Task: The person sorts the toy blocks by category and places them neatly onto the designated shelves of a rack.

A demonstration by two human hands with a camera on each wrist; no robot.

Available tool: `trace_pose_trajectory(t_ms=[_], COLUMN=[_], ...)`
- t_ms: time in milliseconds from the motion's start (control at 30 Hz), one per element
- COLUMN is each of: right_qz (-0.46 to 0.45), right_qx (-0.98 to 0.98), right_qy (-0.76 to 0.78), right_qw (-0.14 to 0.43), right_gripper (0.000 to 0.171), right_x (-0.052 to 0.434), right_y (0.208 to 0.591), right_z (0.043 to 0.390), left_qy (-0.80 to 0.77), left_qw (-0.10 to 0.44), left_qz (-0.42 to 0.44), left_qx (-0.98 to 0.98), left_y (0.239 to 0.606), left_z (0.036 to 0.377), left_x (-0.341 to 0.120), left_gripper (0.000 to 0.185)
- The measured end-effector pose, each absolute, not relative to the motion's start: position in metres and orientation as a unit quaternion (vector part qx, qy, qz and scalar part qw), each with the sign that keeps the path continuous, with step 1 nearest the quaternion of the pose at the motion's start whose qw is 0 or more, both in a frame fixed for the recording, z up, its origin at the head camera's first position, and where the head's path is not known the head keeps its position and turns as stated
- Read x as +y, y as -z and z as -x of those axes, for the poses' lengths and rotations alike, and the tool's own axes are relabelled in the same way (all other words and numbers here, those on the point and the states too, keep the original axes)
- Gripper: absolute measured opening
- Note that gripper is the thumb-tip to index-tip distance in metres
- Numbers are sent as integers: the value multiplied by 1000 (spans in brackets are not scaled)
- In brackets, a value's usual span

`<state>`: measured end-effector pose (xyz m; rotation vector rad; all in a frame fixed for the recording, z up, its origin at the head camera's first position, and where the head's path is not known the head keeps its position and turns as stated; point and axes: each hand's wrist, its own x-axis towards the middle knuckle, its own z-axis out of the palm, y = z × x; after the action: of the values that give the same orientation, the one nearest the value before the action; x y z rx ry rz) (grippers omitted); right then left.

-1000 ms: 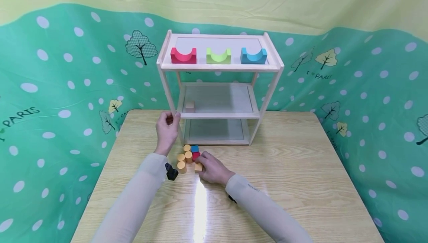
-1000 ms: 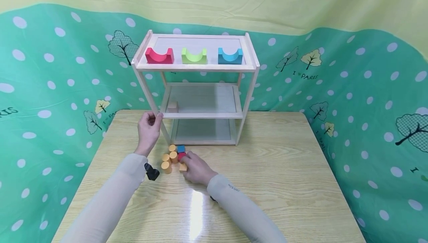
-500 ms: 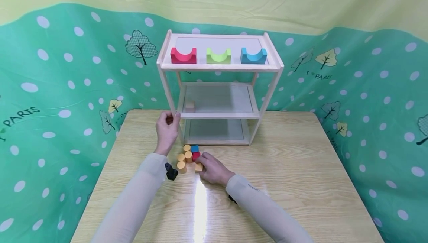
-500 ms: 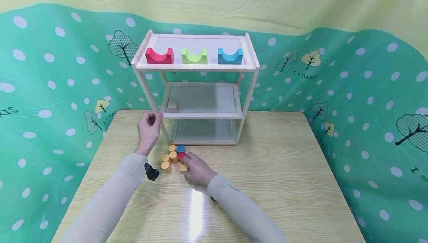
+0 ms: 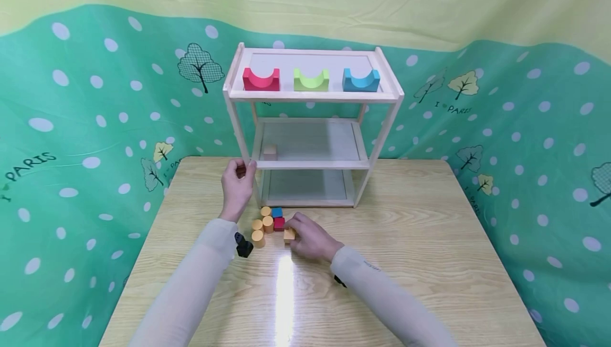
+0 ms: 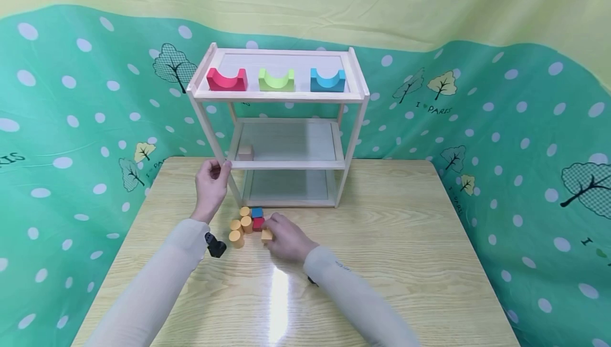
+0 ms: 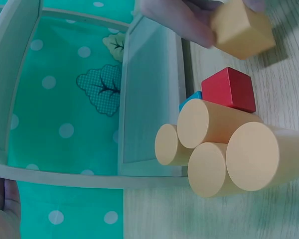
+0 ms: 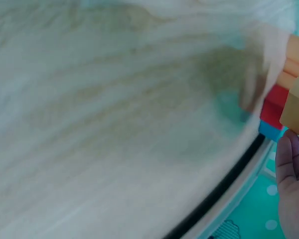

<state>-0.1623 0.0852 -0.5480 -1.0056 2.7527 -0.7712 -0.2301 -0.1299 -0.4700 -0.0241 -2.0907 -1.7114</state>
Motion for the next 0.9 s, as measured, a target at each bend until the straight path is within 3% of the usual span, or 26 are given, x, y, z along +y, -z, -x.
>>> trace_pose_trajectory(t_ms=[467,900], right_qz=[353,369], right_qx=[902,901], right_qy=[247,226], right_qw=[24,-15], right_gripper=[38,33], right_x=[101,113], right_y=[506,468], right_z=[172,187], left_qy=[617,612], left_qw=[211,215], left_qz=[20,7], left_qx=[-758,-761], left_y=[439,445], left_z=[209,214], left_x=[-122,-122], left_gripper=[26,21])
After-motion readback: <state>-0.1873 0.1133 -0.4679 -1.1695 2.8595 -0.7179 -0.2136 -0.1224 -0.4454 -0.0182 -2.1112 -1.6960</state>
